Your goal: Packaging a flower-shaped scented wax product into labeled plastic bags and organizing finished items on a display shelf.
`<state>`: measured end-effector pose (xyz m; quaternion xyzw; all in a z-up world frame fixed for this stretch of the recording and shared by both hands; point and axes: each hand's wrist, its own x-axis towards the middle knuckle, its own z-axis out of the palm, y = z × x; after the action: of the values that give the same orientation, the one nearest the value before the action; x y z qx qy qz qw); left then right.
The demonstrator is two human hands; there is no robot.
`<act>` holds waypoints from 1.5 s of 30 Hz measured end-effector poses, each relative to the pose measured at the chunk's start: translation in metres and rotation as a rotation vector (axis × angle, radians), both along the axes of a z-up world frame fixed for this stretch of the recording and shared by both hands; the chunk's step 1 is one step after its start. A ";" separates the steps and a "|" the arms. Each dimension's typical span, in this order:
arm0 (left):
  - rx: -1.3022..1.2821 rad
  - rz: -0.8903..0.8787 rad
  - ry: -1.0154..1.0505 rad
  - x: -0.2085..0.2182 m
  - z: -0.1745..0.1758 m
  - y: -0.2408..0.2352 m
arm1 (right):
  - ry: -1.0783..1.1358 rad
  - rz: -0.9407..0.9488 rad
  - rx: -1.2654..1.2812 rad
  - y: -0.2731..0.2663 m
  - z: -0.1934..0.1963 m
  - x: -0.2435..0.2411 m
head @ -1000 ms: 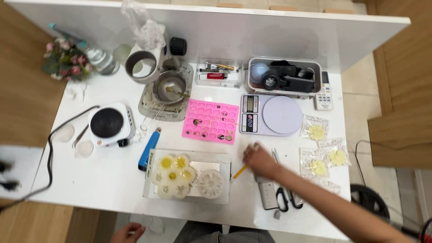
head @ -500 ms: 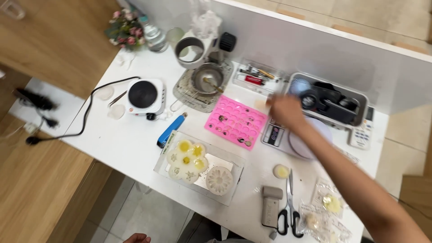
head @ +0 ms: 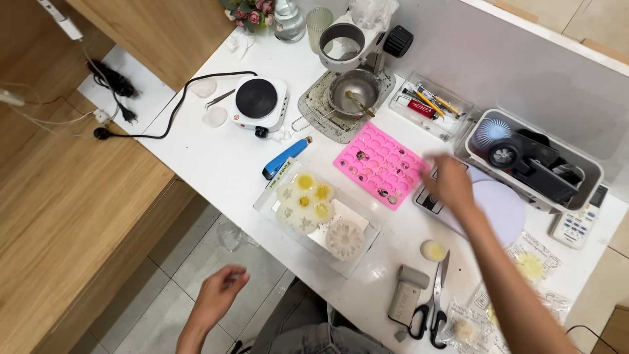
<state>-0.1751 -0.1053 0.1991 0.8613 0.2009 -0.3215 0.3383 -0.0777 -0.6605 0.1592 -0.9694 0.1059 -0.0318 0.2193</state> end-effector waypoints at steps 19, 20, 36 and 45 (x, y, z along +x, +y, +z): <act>-0.191 -0.175 -0.226 -0.020 0.032 -0.060 | 0.291 -0.356 0.097 0.134 -0.050 -0.260; -0.263 -0.183 -0.345 -0.007 0.021 -0.052 | 0.310 -0.366 0.118 0.133 -0.052 -0.259; 0.108 -0.704 -0.432 0.317 -0.153 -0.100 | 0.279 -0.775 0.140 0.108 -0.128 -0.296; -0.077 -0.994 -0.601 0.324 -0.007 -0.081 | 0.092 -1.103 0.304 0.181 -0.173 -0.371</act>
<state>0.1485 -0.1859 0.1922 0.8926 -0.3442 -0.1904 0.2203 -0.4484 -0.4791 -0.0138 -0.7285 0.6089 -0.0839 0.3025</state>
